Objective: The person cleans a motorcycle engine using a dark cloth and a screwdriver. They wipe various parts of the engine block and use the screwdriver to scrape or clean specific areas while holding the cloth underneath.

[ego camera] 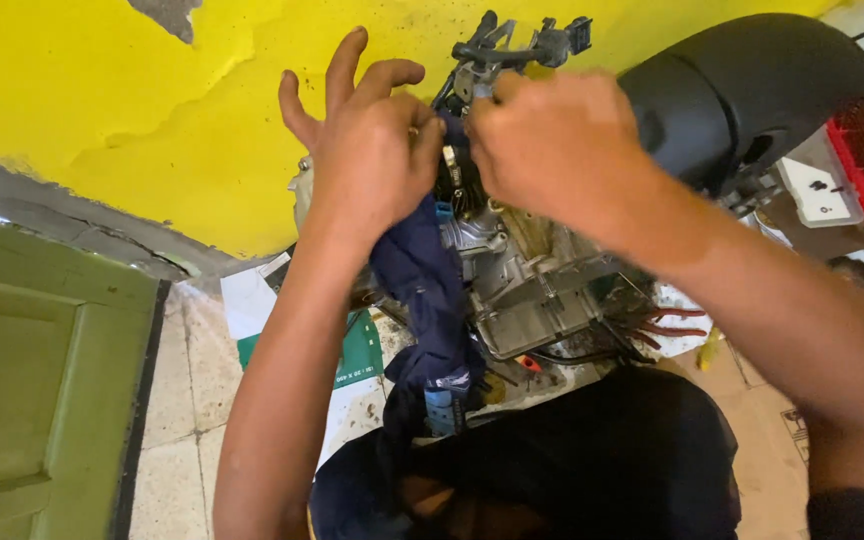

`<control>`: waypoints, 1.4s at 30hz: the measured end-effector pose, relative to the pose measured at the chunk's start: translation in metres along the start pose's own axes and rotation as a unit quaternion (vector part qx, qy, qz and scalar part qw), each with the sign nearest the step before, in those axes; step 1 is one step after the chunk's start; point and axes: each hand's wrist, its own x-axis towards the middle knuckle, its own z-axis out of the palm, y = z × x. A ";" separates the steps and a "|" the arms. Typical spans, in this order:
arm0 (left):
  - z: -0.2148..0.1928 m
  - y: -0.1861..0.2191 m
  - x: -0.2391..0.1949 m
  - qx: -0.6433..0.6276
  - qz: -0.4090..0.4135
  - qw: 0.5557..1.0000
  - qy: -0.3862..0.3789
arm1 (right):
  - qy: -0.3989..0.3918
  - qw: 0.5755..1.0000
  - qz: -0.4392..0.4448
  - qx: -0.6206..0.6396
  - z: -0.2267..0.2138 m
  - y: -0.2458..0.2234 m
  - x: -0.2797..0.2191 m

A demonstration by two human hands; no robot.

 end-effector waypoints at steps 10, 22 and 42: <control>0.008 0.005 0.048 0.117 -0.203 0.927 -0.293 | -0.037 0.999 -0.016 0.030 0.036 0.018 0.053; -0.076 0.063 -0.068 -0.229 0.044 0.972 -0.002 | 0.095 0.944 0.042 0.312 0.051 0.037 -0.096; -0.038 0.103 -0.230 -0.293 -0.351 0.883 0.108 | 0.221 0.780 -0.062 0.582 0.118 -0.097 -0.185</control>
